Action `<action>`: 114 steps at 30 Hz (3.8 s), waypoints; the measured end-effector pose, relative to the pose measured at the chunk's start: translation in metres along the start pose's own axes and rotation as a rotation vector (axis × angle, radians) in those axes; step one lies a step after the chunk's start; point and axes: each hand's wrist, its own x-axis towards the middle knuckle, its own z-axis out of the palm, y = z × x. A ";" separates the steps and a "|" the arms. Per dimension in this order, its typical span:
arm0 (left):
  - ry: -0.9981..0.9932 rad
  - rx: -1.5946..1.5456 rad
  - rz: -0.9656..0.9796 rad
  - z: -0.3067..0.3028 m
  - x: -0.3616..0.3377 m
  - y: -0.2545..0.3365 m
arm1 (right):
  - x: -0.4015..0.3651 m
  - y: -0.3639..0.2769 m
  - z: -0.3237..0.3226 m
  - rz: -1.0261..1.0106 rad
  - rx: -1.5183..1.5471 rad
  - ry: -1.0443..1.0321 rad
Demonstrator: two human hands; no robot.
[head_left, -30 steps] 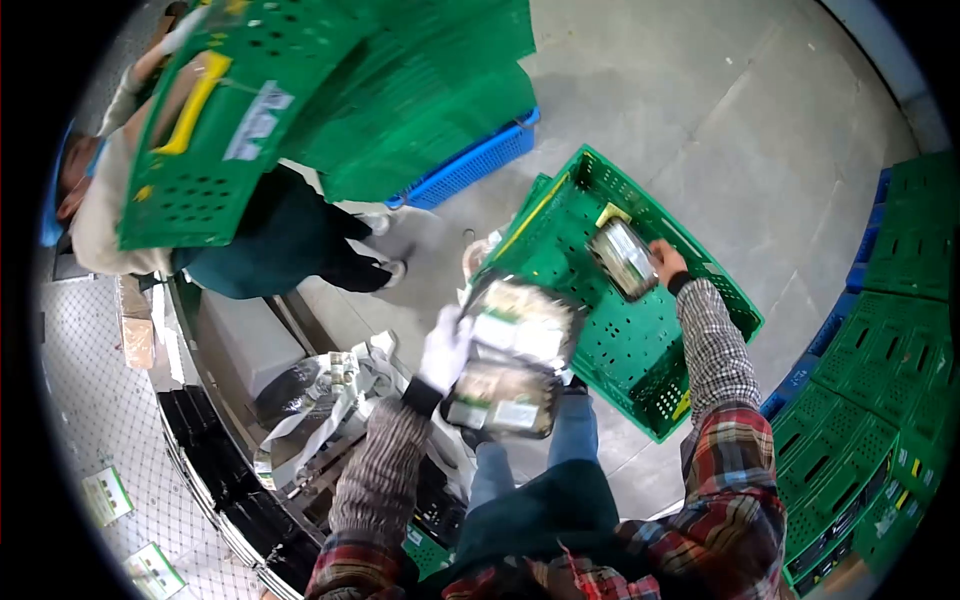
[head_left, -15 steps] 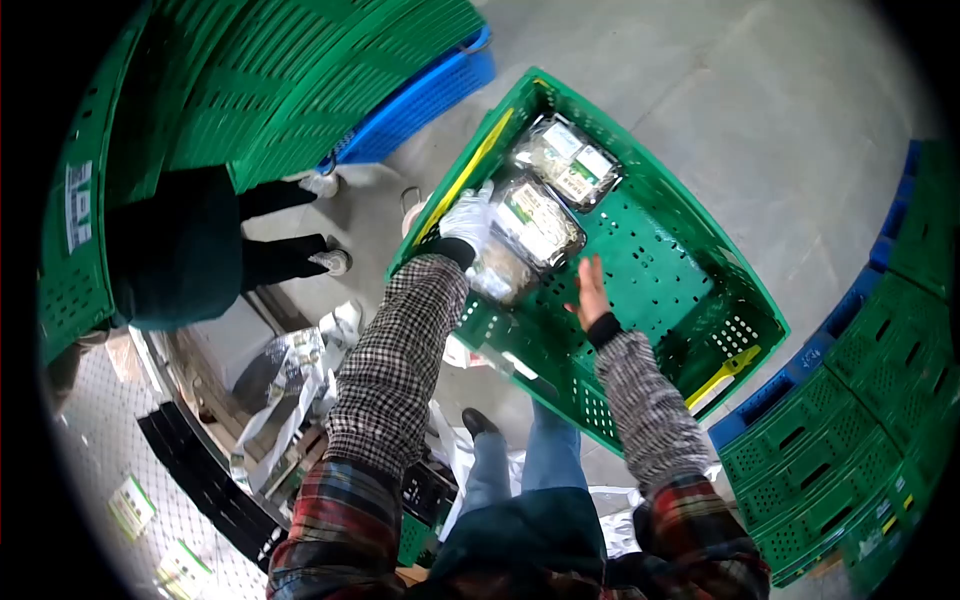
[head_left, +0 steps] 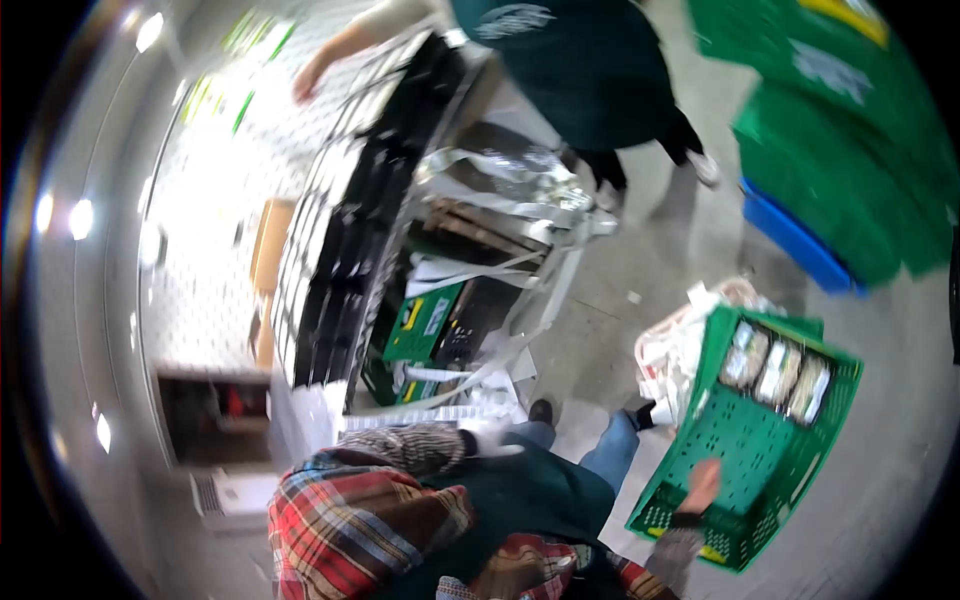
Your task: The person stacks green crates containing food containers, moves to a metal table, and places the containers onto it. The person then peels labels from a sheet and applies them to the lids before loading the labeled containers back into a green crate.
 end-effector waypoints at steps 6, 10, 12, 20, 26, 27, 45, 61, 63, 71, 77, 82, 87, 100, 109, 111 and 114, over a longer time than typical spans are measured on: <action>-0.107 -0.803 -0.103 0.225 -0.087 -0.208 | -0.197 0.142 0.027 -0.151 -1.135 -0.566; -0.275 -0.978 -0.134 0.353 -0.085 -0.247 | -0.205 0.077 0.058 0.115 -1.123 -0.678; -0.342 -0.997 -0.124 0.398 -0.064 -0.269 | -0.210 0.059 0.076 0.120 -1.156 -0.704; 1.352 -2.336 -0.056 0.365 -0.063 -0.470 | -0.246 0.041 0.163 -0.041 -1.280 -0.676; 1.633 -2.715 -0.359 0.311 -0.034 -0.563 | -0.303 0.014 0.278 -0.102 -1.222 -0.791; 1.371 -2.644 -0.440 0.313 -0.039 -0.568 | -0.307 0.013 0.296 -0.170 -1.231 -0.865; 1.446 -2.120 0.473 0.198 -0.276 -0.459 | -0.624 0.014 0.725 -0.228 -0.780 -1.792; 1.559 -2.162 0.748 0.221 -0.290 -0.537 | -0.583 0.094 0.860 -1.696 -0.951 -1.012; 1.577 -2.122 0.758 0.218 -0.284 -0.547 | -0.587 0.083 0.853 -1.691 -0.934 -0.993; 1.584 -2.304 0.656 0.169 -0.299 -0.560 | -0.685 0.052 0.765 -0.167 -0.761 -1.541; 1.387 -2.120 0.733 0.182 -0.288 -0.583 | -0.657 0.034 0.867 -0.577 -0.715 -1.358; 1.397 -2.227 0.999 0.194 -0.315 -0.591 | -0.606 0.081 0.995 -1.534 -1.146 -1.270; 1.601 -2.184 0.768 0.192 -0.325 -0.604 | -0.594 0.117 0.999 -1.793 -1.213 -1.145; 1.703 -2.085 0.388 0.111 -0.290 -0.621 | -0.676 0.030 0.915 -0.112 -0.888 -1.780; 1.561 -2.041 0.864 0.123 -0.310 -0.633 | -0.604 0.114 1.152 -1.484 -1.393 -1.342; 1.502 -2.317 0.954 0.119 -0.324 -0.627 | -0.611 0.135 1.138 -1.682 -1.426 -1.134; 1.634 -2.306 0.771 0.121 -0.318 -0.632 | -0.600 0.146 1.124 -1.798 -1.308 -1.112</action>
